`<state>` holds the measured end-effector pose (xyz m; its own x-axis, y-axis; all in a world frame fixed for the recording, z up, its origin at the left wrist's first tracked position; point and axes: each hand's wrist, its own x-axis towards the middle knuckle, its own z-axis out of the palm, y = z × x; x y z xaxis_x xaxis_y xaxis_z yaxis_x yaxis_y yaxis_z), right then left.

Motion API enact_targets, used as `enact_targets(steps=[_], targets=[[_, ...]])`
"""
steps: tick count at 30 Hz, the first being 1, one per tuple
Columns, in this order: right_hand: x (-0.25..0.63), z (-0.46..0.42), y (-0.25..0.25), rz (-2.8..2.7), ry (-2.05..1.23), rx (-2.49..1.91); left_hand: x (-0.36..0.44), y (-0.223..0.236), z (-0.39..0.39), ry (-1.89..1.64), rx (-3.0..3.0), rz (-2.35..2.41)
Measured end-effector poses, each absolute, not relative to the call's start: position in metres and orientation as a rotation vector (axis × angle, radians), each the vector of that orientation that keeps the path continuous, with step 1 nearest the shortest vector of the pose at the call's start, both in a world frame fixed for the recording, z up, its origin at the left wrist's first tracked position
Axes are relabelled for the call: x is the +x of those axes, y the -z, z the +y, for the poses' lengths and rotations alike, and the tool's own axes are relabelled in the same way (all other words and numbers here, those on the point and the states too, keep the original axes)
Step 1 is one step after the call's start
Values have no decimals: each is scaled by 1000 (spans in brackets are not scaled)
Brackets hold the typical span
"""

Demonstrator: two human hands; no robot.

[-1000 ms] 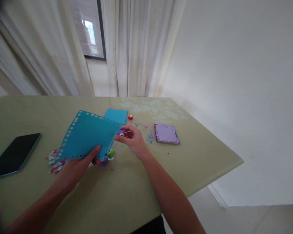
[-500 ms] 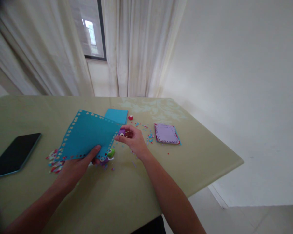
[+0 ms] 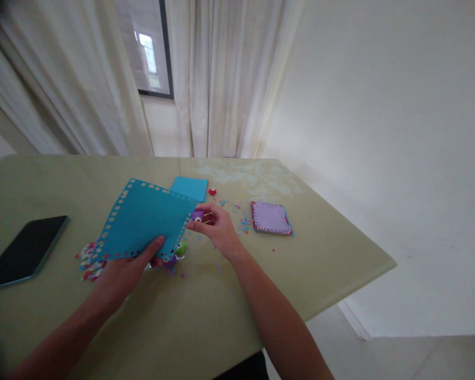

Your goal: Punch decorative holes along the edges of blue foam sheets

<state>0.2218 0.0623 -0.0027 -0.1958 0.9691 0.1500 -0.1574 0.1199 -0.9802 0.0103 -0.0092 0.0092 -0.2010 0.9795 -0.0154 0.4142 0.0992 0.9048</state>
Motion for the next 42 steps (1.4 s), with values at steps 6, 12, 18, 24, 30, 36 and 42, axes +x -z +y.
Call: enact_targets(steps=[6, 12, 18, 24, 30, 36, 42], targets=[[221, 63, 3, -1235, -1340, -913, 9, -2, -7, -1051, 1386, 1682], [224, 66, 6, -1093, -1466, -890, 7, 17, -4, -1000, 1444, 1679], [224, 65, 4, -1016, -1563, -888, 7, 17, -6, -975, 1453, 1685], [222, 64, 2, -1022, -1575, -894, 10, 9, -7, -946, 1461, 1693], [221, 63, 6, -1022, -1564, -906, 11, 9, -8, -883, 1435, 1719], [217, 64, 9, -1026, -1535, -914, 11, 13, -7, -912, 1436, 1683], [211, 62, 11, -1015, -1546, -901, 10, 15, -7, -929, 1416, 1684]])
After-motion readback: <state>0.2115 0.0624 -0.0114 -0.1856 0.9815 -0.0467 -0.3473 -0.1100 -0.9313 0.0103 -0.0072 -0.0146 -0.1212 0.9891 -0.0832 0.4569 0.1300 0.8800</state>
